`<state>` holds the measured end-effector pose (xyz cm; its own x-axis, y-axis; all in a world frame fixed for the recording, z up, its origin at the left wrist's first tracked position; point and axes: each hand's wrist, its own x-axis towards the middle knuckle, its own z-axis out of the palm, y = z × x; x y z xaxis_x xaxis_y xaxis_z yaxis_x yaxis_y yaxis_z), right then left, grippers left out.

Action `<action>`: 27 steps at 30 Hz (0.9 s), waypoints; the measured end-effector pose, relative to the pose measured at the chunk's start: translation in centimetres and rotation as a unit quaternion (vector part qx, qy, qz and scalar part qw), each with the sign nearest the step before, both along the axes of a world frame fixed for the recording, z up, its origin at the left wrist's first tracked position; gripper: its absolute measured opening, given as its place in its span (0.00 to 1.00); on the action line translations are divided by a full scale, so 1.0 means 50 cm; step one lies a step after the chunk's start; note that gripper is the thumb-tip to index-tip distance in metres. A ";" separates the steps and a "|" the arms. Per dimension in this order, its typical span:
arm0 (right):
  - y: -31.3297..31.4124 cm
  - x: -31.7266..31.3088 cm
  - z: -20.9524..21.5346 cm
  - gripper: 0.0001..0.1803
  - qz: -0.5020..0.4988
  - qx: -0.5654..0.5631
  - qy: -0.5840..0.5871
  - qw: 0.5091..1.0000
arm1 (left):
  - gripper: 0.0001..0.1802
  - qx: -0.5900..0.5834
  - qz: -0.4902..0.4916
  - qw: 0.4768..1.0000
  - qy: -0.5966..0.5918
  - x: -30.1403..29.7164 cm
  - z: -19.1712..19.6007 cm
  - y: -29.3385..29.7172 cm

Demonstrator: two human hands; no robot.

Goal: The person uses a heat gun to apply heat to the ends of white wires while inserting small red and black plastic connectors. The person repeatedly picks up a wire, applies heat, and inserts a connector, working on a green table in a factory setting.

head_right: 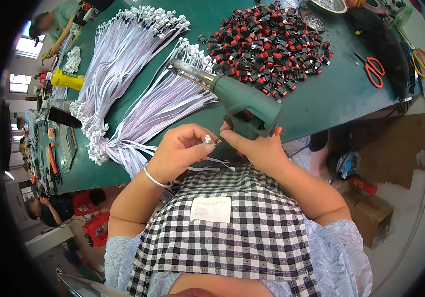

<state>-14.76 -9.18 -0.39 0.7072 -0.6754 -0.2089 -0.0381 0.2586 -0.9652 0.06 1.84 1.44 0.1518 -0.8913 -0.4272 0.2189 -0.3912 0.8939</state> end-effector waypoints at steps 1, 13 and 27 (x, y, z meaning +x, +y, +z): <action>0.000 0.000 -0.001 0.07 0.006 0.002 -0.002 1.000 | 0.04 -0.007 0.003 1.000 0.005 0.000 -0.002 -0.001; 0.003 0.011 0.001 0.07 -0.033 0.018 -0.016 0.999 | 0.05 -0.001 0.019 0.999 -0.044 -0.007 -0.021 -0.017; -0.018 -0.193 -0.039 0.10 0.067 -0.255 -0.024 0.964 | 0.05 -0.034 0.129 0.987 0.089 -0.001 -0.026 -0.037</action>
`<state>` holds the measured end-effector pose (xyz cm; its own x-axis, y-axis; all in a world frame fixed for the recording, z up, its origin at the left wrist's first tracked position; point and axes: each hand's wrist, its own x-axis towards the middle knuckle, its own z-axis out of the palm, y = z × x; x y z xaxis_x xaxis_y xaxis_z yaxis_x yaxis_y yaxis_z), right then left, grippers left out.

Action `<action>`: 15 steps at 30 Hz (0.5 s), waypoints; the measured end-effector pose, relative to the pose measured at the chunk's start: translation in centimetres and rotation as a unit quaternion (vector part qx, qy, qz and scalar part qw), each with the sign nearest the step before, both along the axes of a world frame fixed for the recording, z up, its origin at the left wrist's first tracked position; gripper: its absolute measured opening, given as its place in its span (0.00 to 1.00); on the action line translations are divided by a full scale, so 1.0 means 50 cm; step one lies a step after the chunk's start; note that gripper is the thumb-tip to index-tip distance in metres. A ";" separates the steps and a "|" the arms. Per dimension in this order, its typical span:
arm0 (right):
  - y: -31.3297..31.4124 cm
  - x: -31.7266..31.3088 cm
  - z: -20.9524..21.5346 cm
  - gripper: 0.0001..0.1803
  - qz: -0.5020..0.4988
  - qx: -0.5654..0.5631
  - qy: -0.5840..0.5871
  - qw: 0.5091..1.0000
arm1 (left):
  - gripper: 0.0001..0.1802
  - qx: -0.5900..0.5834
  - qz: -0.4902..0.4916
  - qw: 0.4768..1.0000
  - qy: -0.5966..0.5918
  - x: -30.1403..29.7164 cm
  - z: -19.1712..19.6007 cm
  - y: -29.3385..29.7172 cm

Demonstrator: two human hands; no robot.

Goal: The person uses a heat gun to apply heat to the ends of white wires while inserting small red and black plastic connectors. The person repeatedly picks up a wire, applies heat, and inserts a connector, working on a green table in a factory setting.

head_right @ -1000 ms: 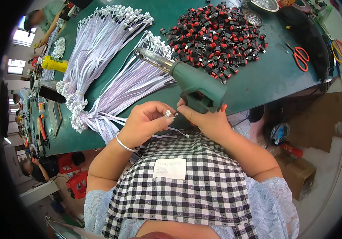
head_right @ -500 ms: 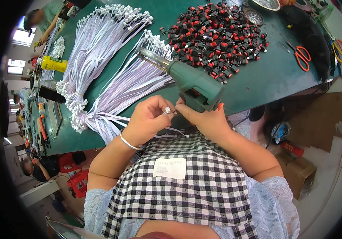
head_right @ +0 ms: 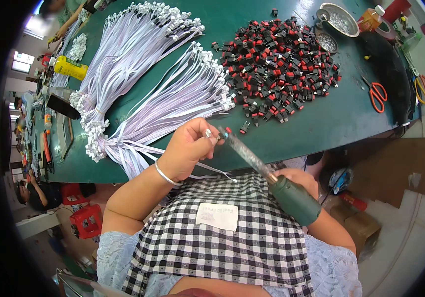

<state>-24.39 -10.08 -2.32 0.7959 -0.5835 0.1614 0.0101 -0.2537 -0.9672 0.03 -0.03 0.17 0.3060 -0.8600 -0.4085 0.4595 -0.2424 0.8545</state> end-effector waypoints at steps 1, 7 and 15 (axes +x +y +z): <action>-0.003 0.001 -0.001 0.10 0.038 -0.088 -0.021 0.995 | 0.06 0.006 0.003 1.000 0.003 0.000 0.004 -0.001; 0.006 -0.025 -0.019 0.07 0.040 -0.063 0.186 0.980 | 0.05 0.006 0.015 1.000 -0.004 0.000 0.009 0.001; 0.024 -0.018 -0.013 0.08 -0.027 0.009 0.225 0.974 | 0.04 -0.003 0.010 1.000 -0.012 0.001 -0.001 0.005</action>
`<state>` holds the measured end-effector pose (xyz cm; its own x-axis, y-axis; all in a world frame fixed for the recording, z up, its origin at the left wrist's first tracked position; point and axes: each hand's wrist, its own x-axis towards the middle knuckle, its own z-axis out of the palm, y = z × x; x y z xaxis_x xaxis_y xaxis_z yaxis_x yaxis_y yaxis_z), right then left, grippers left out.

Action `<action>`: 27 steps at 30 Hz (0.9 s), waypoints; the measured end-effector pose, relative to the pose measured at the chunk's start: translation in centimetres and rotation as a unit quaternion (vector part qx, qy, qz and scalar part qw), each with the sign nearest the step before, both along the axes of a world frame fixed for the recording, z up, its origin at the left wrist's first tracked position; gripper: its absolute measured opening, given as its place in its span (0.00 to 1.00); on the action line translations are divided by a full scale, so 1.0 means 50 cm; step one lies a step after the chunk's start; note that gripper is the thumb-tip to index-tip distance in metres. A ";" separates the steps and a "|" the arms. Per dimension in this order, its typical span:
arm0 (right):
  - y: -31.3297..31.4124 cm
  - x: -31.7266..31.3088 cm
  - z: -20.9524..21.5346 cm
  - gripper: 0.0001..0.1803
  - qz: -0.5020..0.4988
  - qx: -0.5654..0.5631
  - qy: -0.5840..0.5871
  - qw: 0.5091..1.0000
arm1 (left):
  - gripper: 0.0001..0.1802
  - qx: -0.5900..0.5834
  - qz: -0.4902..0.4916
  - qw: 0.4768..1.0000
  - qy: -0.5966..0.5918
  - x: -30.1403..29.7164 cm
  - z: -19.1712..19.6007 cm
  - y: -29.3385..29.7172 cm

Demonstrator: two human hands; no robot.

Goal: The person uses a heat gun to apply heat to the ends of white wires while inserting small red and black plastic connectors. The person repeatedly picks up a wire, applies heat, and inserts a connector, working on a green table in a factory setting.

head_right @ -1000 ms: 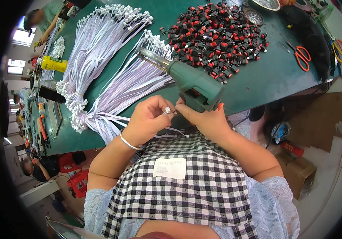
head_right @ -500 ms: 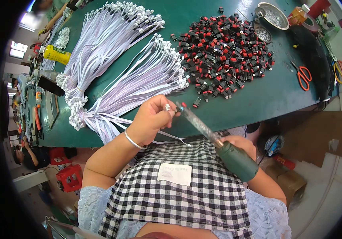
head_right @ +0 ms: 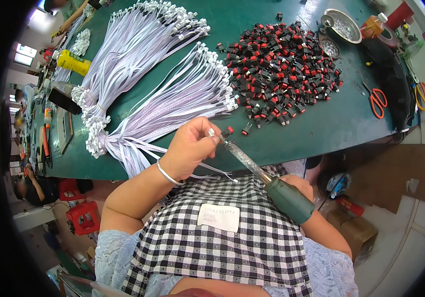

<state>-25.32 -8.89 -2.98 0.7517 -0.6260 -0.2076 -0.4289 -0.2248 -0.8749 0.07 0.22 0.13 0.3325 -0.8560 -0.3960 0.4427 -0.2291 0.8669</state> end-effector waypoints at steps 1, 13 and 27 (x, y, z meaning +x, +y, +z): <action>0.002 -0.004 -0.001 0.08 -0.003 0.000 0.056 0.998 | 0.04 0.004 -0.001 1.000 -0.002 -0.001 0.000 0.000; 0.000 0.002 0.000 0.16 -0.045 0.079 -0.184 0.979 | 0.04 0.040 -0.020 0.999 -0.029 -0.001 0.004 -0.007; 0.013 0.205 0.045 0.15 -0.082 0.164 -0.223 0.957 | 0.06 0.029 -0.077 0.997 0.004 -0.007 0.026 0.024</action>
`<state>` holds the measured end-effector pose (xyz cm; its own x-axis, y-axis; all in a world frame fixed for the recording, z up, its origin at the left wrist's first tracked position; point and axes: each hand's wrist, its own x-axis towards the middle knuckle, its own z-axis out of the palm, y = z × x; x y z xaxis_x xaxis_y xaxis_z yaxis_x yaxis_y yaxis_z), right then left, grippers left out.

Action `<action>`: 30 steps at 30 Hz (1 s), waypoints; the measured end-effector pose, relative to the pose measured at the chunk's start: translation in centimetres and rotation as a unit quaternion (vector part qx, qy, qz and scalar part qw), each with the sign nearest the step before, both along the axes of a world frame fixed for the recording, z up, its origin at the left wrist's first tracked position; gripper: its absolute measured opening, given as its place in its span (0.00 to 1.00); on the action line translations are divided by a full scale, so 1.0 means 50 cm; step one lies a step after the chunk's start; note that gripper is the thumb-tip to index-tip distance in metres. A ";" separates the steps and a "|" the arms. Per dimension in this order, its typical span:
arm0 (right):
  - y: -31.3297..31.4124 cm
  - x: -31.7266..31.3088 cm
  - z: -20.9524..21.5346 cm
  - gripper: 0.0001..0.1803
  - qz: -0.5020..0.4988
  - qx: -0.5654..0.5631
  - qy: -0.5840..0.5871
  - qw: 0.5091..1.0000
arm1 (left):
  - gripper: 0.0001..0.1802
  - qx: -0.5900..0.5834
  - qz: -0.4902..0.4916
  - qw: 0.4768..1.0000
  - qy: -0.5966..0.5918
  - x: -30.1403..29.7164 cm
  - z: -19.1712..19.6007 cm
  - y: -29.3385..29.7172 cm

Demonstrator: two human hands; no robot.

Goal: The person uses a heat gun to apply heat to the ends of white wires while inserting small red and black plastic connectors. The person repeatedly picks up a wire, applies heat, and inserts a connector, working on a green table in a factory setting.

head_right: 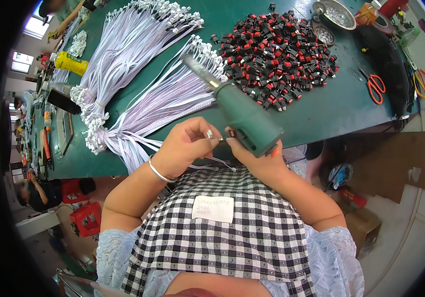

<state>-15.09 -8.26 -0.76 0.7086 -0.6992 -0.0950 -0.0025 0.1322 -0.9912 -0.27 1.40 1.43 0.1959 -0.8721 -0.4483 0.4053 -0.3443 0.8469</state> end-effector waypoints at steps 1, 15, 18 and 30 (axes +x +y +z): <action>-0.001 -0.002 -0.003 0.14 -0.003 -0.018 0.009 1.000 | 0.06 0.013 0.006 1.000 -0.001 0.002 0.003 0.001; 0.009 -0.012 0.002 0.11 0.008 -0.053 0.036 0.998 | 0.10 -0.113 0.021 0.988 -0.099 -0.004 -0.012 0.013; 0.007 -0.011 -0.017 0.12 0.001 -0.103 0.003 0.995 | 0.10 -0.113 0.029 0.987 -0.113 -0.006 -0.018 0.016; 0.009 -0.017 -0.058 0.17 0.040 -0.214 0.098 0.971 | 0.10 -0.075 0.036 0.984 -0.158 -0.015 -0.020 0.011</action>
